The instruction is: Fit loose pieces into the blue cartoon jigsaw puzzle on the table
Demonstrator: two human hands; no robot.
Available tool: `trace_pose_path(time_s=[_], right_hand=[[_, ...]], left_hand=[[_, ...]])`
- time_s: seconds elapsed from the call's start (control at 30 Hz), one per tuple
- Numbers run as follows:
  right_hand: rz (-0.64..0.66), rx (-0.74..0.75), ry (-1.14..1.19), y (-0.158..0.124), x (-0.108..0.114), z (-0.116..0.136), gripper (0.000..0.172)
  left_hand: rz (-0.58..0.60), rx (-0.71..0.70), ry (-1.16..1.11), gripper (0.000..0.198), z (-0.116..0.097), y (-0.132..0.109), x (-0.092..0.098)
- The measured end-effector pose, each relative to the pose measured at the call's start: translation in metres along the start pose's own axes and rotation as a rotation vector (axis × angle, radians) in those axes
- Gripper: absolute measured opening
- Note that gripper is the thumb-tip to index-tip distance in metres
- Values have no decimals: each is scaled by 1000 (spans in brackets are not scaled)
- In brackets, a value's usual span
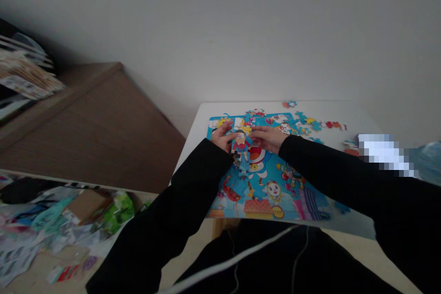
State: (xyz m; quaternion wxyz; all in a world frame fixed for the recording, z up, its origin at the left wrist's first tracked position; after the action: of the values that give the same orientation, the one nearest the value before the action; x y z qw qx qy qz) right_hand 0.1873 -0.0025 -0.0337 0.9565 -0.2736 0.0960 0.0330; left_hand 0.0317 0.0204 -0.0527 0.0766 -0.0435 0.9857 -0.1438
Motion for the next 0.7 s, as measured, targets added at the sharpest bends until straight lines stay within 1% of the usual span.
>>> trace_pose_path(time_s=[0.13,0.23,0.33,0.4,0.47,0.5,0.57,0.6,0.67,0.7], right_hand=[[28,45,-32,3,-7,0,12],[45,80,-50,2,-11,2,8],[69,117,-51,-1,-13,4,6],[76,136,-48,0,-10,6,9],[55,143,-50,1,-3,8,17],[37,139,-51,2,2,9,20],[10,121,-48,5,11,10,21],[4,112,-43,6,14,11,19],[-1,98,-33,8,20,11,15],[-5,93,-29,9,22,10,14]], left_hand=[[-3,14,-98,53,0,-4,-2],[52,10,-102,53,2,-6,-5],[117,-80,-63,52,-9,-2,0],[127,-199,-4,46,-26,5,14],[150,-369,149,39,-47,13,33],[163,-460,276,37,-55,16,42],[150,-594,599,39,-60,22,56],[142,-606,782,41,-56,26,59],[143,-527,1129,48,-38,33,58],[171,-473,1265,53,-27,35,53]])
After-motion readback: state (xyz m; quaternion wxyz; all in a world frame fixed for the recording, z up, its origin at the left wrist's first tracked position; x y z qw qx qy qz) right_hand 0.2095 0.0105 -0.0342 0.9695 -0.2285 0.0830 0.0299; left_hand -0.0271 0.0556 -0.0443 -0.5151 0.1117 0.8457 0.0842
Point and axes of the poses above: each hand's wrist, its own y-axis towards the middle knuckle, its own x-axis out of the back of the hand, z = x × y, the point moved 6 cm from there along y, towards the middle knuckle, and after that the axes turned 2 degrees about x, right-handed, at the moved point
